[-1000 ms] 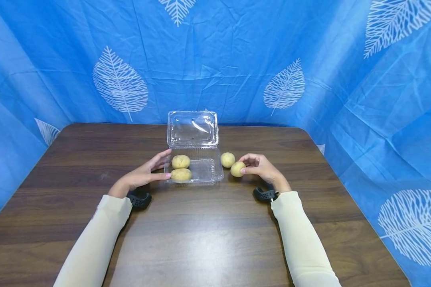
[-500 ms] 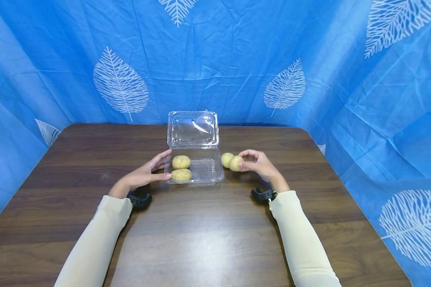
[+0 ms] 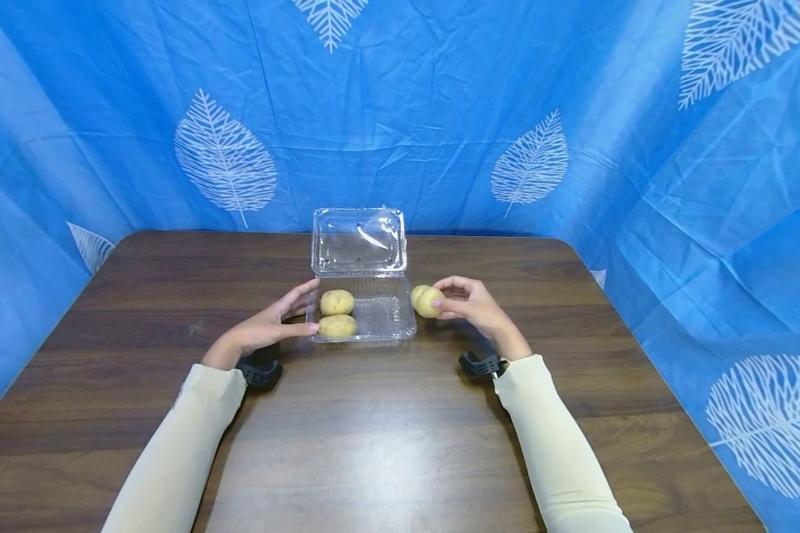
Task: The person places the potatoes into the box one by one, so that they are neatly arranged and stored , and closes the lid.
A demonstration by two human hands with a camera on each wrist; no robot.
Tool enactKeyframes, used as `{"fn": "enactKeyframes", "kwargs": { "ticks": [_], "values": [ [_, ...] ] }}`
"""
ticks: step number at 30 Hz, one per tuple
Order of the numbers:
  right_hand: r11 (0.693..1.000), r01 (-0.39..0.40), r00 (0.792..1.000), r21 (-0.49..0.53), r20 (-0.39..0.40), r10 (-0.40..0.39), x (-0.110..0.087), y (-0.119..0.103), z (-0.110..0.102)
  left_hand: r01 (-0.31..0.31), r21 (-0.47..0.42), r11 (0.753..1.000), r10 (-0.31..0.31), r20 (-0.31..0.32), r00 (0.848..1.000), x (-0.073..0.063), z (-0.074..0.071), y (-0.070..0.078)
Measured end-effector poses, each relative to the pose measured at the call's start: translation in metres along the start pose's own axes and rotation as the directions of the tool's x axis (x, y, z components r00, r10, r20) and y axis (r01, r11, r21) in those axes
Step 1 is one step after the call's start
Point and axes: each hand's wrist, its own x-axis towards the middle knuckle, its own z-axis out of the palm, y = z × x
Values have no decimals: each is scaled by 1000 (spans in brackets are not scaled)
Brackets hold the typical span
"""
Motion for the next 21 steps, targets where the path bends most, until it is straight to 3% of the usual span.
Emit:
{"fn": "enactKeyframes", "kwargs": {
  "ticks": [8,21],
  "values": [
    [1000,-6,1000,-20,4,6,0,-10,12,3,4,1000,-3,-4,1000,0,1,0],
    [998,51,998,-44,35,-49,6,-17,26,0,-6,1000,0,-1,1000,0,0,-1]
  ]
}}
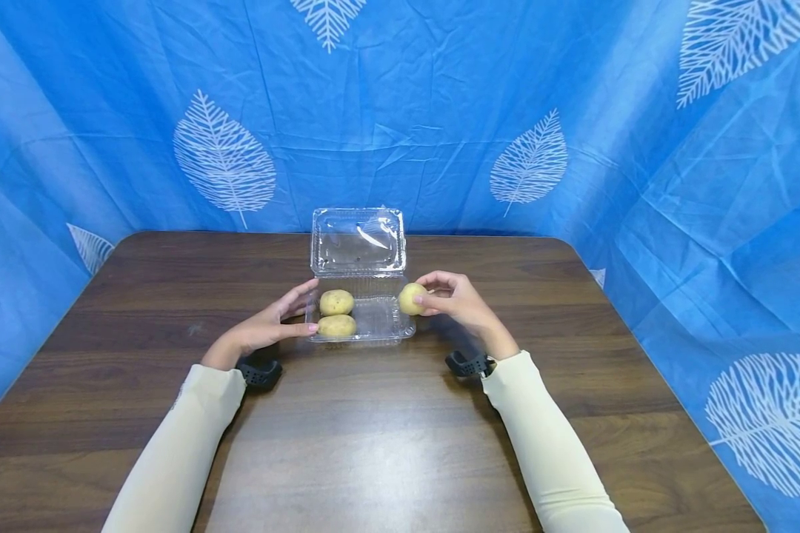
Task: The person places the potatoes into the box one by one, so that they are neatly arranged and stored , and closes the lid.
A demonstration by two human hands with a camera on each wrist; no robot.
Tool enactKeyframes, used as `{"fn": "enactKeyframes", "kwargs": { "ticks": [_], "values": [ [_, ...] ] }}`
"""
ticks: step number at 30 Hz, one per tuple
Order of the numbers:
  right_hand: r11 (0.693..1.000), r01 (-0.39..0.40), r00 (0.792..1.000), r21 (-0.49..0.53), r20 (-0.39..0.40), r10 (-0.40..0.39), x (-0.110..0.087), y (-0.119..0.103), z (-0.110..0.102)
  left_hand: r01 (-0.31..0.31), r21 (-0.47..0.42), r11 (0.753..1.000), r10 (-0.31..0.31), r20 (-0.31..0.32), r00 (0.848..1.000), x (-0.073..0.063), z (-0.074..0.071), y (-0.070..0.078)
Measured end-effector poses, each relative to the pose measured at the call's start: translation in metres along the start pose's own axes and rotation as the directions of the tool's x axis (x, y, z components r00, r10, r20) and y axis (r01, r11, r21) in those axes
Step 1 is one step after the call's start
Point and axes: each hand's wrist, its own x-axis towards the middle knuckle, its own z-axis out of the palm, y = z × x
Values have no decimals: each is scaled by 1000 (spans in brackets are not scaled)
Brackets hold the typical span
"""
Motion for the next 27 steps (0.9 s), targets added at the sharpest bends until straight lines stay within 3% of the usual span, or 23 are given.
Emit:
{"fn": "enactKeyframes", "kwargs": {
  "ticks": [12,22,27],
  "values": [
    [999,1,1000,-51,14,-1,11,-4,16,-4,-4,1000,4,2,1000,1,0,-1],
    [988,-52,998,-149,19,55,18,-10,21,-2,-5,1000,2,5,1000,1,0,-1],
    [983,-25,999,-181,40,33,23,-12,23,-3,0,1000,3,4,1000,1,0,0]
  ]
}}
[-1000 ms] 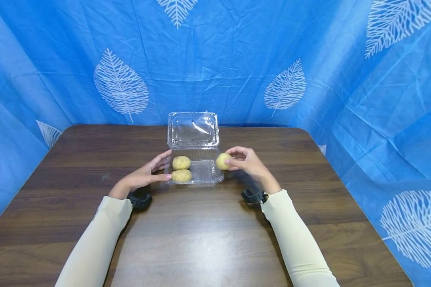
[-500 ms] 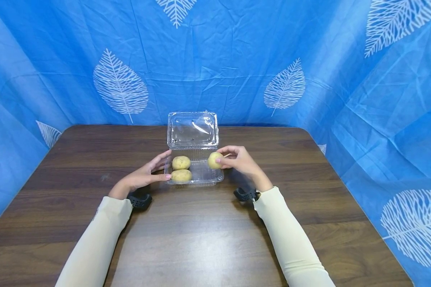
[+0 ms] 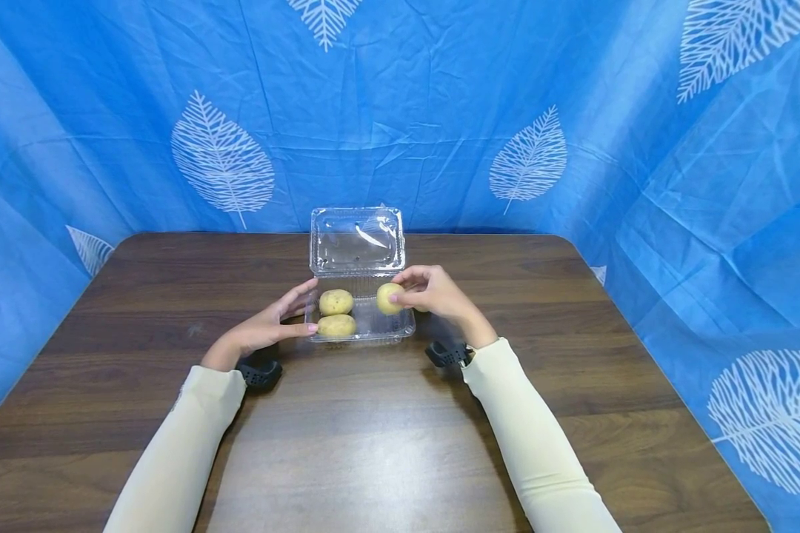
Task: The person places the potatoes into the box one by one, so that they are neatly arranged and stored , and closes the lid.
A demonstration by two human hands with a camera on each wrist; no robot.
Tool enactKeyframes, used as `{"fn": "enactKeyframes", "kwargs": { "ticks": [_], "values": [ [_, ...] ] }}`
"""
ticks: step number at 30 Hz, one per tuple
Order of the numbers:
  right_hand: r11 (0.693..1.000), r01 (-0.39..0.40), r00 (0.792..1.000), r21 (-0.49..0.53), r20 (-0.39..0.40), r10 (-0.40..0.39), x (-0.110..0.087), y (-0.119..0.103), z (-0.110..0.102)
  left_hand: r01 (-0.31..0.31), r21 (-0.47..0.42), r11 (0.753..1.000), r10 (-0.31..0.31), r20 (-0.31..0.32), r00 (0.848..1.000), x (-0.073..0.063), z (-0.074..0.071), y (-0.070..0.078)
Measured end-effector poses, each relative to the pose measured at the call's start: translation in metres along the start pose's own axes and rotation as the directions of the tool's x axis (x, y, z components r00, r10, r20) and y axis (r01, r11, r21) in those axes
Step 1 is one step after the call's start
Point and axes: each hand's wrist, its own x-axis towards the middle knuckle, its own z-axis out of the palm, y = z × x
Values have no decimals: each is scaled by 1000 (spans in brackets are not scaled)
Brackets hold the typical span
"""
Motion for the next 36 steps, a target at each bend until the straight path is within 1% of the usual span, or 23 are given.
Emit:
{"fn": "enactKeyframes", "kwargs": {
  "ticks": [9,18,24,32,36],
  "values": [
    [997,4,999,-83,32,-1,6,-5,5,6,0,1000,-6,-5,1000,0,1,0],
    [983,49,996,-178,86,-34,10,-10,12,8,1,1000,-8,-7,1000,1,0,-2],
    [959,68,990,-274,137,-31,14,-13,14,10,3,1000,-10,-8,1000,1,-1,-1],
    [922,120,974,-369,222,-37,21,-15,17,9,5,1000,-9,-11,1000,2,0,-1],
    [905,114,966,-410,259,-4,24,-17,20,11,2,1000,-11,-11,1000,2,0,-1]
  ]
}}
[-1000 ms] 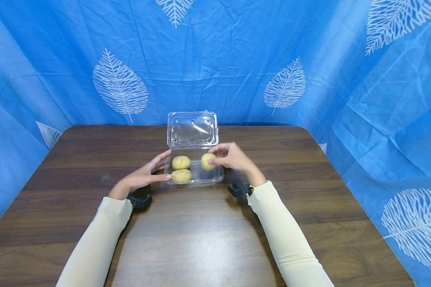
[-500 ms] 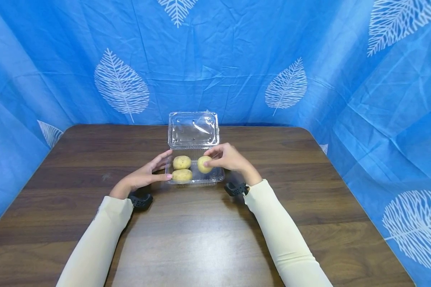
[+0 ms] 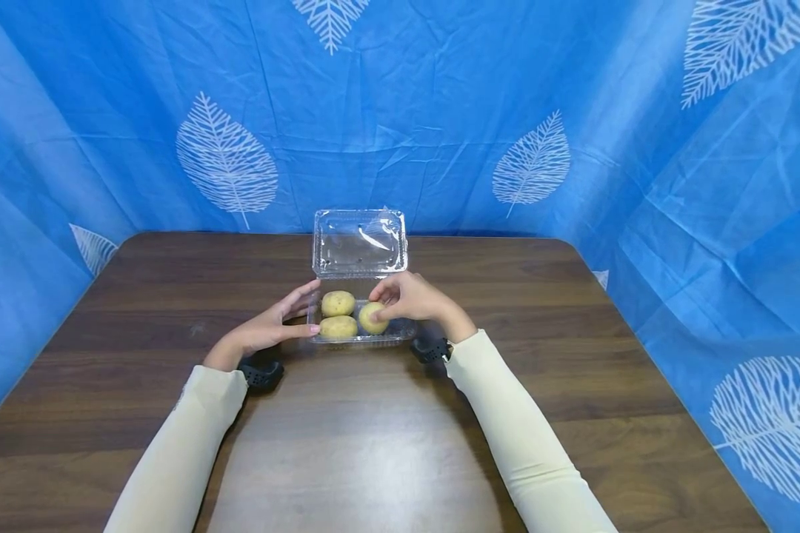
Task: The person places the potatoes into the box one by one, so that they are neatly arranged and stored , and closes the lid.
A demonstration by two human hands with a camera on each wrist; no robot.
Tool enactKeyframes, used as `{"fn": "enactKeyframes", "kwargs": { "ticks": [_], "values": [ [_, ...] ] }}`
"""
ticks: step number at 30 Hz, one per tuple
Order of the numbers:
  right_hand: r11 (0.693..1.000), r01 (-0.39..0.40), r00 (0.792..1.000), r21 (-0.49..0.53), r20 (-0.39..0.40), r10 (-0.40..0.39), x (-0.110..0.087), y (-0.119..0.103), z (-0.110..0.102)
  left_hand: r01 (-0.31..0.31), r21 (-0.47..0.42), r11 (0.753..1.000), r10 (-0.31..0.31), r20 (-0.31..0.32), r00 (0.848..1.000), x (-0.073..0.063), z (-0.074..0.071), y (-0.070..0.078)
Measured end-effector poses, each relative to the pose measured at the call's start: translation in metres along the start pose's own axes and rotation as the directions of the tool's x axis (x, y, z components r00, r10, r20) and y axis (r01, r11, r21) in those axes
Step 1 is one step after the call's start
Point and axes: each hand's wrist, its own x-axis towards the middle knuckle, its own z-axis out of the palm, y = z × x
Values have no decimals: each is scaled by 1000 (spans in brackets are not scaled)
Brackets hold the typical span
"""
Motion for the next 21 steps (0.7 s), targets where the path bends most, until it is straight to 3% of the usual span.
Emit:
{"fn": "enactKeyframes", "kwargs": {
  "ticks": [13,21],
  "values": [
    [991,-31,996,-127,74,41,6,-4,5,8,-1,1000,-8,-8,1000,1,0,-1],
    [990,-24,994,-139,99,38,6,-5,6,5,3,1000,-5,-8,1000,1,0,-1]
  ]
}}
